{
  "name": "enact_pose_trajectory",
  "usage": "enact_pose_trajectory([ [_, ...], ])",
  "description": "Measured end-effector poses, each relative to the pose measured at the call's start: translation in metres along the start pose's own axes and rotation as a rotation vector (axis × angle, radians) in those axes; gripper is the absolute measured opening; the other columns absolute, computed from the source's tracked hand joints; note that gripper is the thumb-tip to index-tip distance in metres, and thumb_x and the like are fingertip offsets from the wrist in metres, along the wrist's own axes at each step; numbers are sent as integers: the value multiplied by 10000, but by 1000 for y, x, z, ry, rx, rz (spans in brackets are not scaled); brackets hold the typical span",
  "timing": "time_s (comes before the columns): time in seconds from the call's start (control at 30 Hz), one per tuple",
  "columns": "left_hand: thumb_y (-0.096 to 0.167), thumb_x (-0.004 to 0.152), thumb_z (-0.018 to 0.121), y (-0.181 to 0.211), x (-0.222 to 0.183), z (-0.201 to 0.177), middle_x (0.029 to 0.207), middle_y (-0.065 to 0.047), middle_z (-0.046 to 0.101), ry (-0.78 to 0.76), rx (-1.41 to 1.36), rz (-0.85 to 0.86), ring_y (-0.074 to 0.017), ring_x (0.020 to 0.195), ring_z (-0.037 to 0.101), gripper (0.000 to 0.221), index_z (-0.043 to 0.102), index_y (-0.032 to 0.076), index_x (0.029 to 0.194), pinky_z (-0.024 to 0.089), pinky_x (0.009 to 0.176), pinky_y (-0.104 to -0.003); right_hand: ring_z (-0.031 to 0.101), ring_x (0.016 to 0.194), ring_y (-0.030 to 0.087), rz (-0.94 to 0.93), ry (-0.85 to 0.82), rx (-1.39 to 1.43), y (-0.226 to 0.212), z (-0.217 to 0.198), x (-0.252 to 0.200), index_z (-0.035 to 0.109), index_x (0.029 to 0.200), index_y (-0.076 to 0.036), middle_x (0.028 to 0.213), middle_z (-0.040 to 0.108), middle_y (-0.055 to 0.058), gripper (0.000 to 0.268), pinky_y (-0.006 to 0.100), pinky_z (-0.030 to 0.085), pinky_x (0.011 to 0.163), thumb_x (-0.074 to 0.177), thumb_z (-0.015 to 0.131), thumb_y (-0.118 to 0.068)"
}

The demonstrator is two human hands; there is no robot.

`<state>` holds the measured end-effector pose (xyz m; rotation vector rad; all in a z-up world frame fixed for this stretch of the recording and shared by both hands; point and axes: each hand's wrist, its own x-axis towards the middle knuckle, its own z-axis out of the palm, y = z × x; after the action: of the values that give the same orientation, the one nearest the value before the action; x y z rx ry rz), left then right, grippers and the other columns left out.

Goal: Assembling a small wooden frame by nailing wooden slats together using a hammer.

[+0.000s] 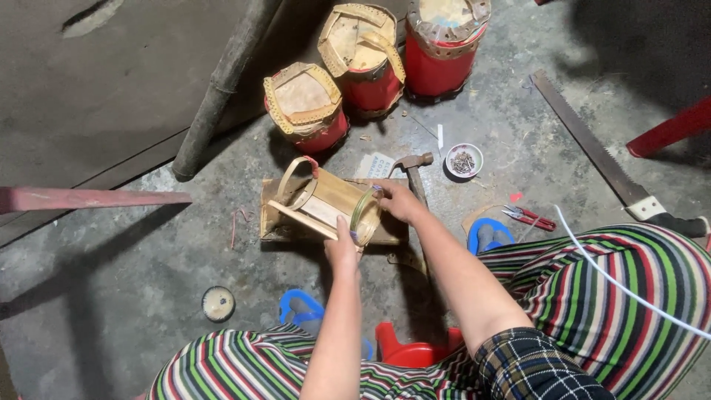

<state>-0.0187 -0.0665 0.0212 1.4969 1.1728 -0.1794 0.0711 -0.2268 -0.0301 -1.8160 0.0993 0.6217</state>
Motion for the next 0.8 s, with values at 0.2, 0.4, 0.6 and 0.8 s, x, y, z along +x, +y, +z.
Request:
enact_pose_trajectory([
  [0.2,401,889,773,10,-22,-3,1368,-353,555,-141,5,79,-498,1164,634,867,401,-134,1463,576,856,-595,665,1215,310,34,70,-182,9,0,-6,648,1394,-248,1248,747,60,518,442,527,1061,885,733,-204],
  [0.4,291,872,822,21,-42,-8,1447,-351,478,-201,-71,80,-524,1268,551,905,318,-98,1516,480,981,-655,631,1254,303,20,16,29,21,-5,2,589,1446,-163,1288,715,134,596,436,518,1077,858,667,-106],
  [0.6,347,960,706,43,-60,-14,1527,-342,404,-218,-110,7,-513,1369,463,838,281,-82,1542,430,1056,-668,747,967,206,140,267,314,104,-39,47,667,1334,-127,1127,767,103,505,361,631,839,833,728,-130],
  [0.8,375,975,681,47,-60,-8,1544,-303,415,-197,-88,-30,-472,1394,460,810,299,-53,1548,433,1078,-647,738,998,268,374,714,100,216,-107,62,774,1155,-212,1044,773,88,315,408,606,858,847,707,-207],
])
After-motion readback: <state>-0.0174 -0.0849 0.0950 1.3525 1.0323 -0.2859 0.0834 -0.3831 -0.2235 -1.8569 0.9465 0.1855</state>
